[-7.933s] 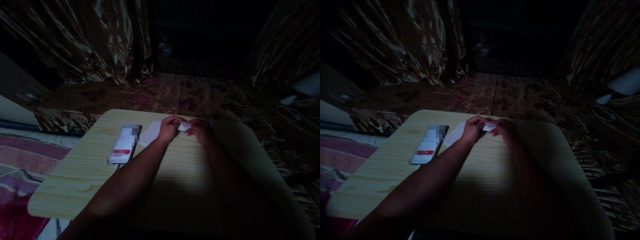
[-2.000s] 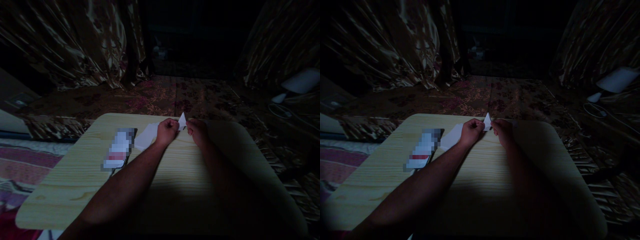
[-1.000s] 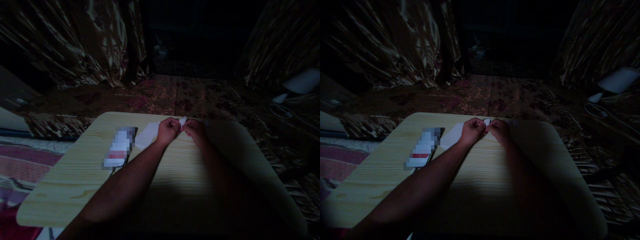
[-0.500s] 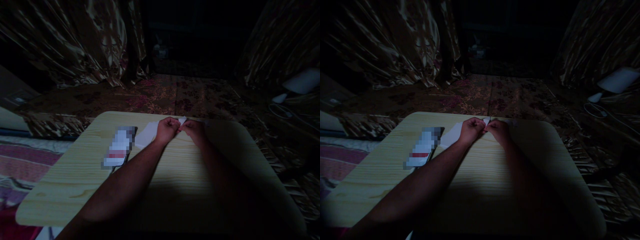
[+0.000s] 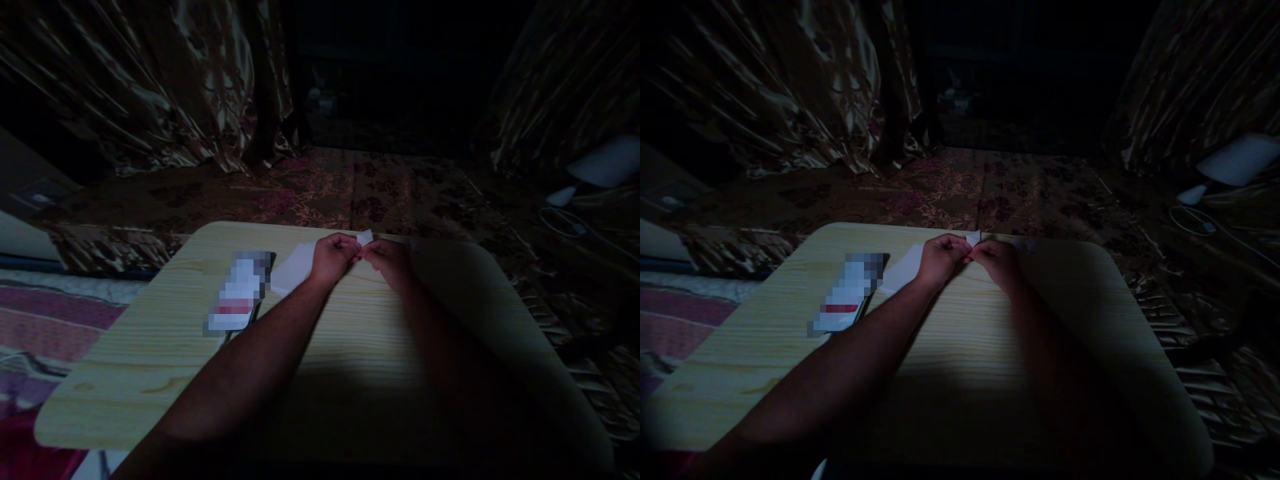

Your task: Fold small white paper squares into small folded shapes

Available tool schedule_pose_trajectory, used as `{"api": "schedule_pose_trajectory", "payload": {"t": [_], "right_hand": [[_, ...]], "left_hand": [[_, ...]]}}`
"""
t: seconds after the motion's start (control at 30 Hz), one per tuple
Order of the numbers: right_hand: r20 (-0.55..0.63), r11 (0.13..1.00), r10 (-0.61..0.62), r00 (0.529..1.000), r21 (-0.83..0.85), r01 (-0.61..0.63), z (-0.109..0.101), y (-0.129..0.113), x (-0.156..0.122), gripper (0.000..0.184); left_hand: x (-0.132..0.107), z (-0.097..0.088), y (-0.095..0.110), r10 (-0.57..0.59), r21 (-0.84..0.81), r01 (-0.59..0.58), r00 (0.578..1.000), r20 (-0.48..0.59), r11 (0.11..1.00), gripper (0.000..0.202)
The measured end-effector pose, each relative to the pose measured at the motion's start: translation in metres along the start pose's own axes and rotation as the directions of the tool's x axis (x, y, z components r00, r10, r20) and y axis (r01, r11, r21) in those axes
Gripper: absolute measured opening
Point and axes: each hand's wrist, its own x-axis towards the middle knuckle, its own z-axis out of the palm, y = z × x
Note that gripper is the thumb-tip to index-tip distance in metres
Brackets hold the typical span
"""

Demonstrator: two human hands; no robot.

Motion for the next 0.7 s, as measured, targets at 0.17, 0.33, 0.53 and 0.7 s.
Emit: {"api": "schedule_pose_trajectory", "payload": {"t": [0.17,0.33,0.53,0.7], "right_hand": [[0.032,1.000,0.014,0.999,0.025,-0.015,-0.0010,0.0012,0.0009,0.020],[0.041,0.998,0.029,0.999,0.047,-0.031,-0.0017,0.0016,-0.0005,0.018],[0.071,1.000,0.026,0.997,0.016,-0.027,-0.0034,-0.0004,-0.0019,0.022],[0.090,0.995,0.046,0.995,0.079,-0.054,-0.0001,-0.0051,-0.0021,0.023]], "left_hand": [[0.0007,-0.0007,-0.0001,-0.011,-0.016,0.011,1.000,-0.001,1.000,0.033],[0.0006,-0.0011,-0.0006,-0.010,-0.033,0.011,0.999,0.031,0.999,0.034],[0.0003,-0.0008,-0.0010,0.038,0.026,-0.039,0.999,0.017,0.999,0.030],[-0.0001,-0.0018,-0.0022,0.130,0.194,-0.118,0.990,-0.049,0.974,0.022]]}}
